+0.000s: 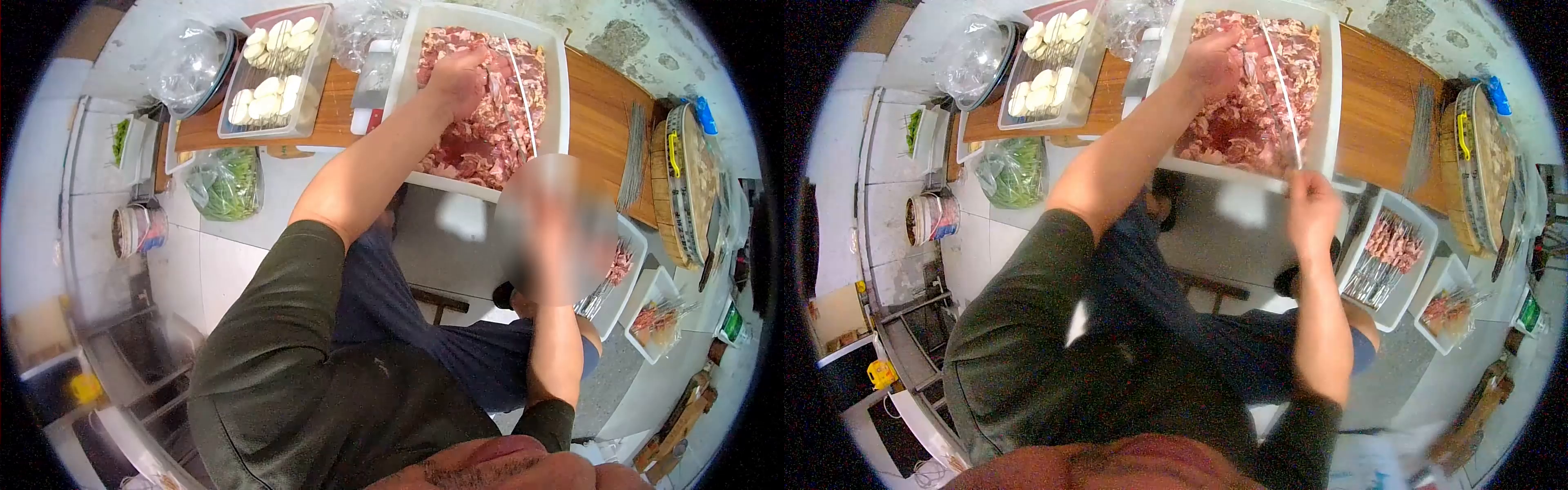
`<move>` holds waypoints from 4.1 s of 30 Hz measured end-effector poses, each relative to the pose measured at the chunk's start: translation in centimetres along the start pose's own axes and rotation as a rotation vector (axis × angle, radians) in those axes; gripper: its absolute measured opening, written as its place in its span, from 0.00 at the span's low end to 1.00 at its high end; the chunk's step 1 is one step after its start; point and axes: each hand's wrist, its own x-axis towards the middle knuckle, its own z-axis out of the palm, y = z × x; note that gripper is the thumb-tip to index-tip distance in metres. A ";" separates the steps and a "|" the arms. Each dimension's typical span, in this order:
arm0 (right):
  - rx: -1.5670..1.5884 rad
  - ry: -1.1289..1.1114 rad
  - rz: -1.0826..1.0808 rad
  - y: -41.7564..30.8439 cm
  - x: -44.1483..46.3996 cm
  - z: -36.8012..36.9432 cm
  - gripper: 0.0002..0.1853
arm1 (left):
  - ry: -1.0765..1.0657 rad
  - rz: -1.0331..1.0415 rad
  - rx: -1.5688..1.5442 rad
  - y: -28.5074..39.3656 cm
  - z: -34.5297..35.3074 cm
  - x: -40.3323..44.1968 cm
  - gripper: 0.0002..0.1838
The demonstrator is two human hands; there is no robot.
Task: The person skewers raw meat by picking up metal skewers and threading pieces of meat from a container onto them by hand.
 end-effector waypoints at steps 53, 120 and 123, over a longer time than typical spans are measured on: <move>0.035 -0.057 0.120 1.6 3.0 0.9 0.14 | -0.103 0.081 0.440 -3.8 -2.0 1.8 0.12; -0.152 -0.084 0.156 1.9 2.2 -3.7 0.13 | -0.152 0.070 0.239 0.8 -2.7 3.5 0.18; -0.157 -0.087 0.173 1.7 2.1 -3.6 0.13 | -0.171 0.090 0.224 0.9 -2.6 3.1 0.20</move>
